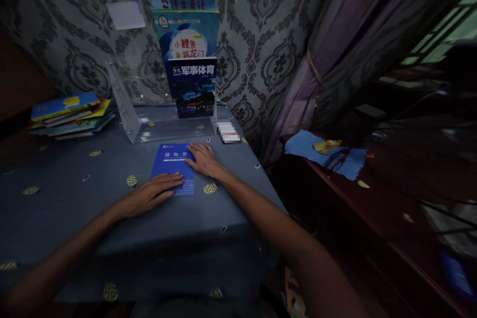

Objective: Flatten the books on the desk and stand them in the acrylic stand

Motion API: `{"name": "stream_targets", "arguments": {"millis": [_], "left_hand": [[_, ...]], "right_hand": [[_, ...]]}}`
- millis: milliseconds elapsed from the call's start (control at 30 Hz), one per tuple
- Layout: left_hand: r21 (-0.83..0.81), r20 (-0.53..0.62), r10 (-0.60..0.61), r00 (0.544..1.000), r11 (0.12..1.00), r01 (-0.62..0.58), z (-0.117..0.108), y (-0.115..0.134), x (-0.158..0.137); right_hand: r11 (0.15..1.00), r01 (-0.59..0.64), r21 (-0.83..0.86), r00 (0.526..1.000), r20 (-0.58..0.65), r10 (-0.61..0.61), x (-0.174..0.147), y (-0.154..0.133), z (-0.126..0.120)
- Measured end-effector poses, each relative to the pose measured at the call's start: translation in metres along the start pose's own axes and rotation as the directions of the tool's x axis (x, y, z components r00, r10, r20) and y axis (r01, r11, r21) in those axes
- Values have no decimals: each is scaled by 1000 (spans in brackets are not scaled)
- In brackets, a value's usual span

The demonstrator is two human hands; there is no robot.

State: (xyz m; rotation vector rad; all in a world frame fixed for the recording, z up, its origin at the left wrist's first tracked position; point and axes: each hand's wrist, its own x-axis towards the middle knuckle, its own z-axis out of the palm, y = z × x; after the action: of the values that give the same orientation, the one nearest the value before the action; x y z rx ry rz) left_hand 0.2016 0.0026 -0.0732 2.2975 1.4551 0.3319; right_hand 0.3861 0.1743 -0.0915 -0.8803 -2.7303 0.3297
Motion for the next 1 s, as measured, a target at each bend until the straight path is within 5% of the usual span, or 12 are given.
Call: {"name": "stream_targets", "arguments": {"millis": [400,667,867,1000], "left_hand": [[177,-277,-148,950,963,202,-26,-109,51],[178,-334,-134,933,963,202,-17,-118,54],[165,-348,-137,927,965,205,-17,-115,54],[184,-381,-113,918,964,195,-17,-111,54]], "right_hand": [[1000,3,12,1000,22,-3,-3,-4,-5],[978,200,52,980,8,-201,-19,-14,-2],[880,418,227,904,-2,-428,-46,-28,1],[840,456,295,877,14,-481,-54,-29,-1]]}}
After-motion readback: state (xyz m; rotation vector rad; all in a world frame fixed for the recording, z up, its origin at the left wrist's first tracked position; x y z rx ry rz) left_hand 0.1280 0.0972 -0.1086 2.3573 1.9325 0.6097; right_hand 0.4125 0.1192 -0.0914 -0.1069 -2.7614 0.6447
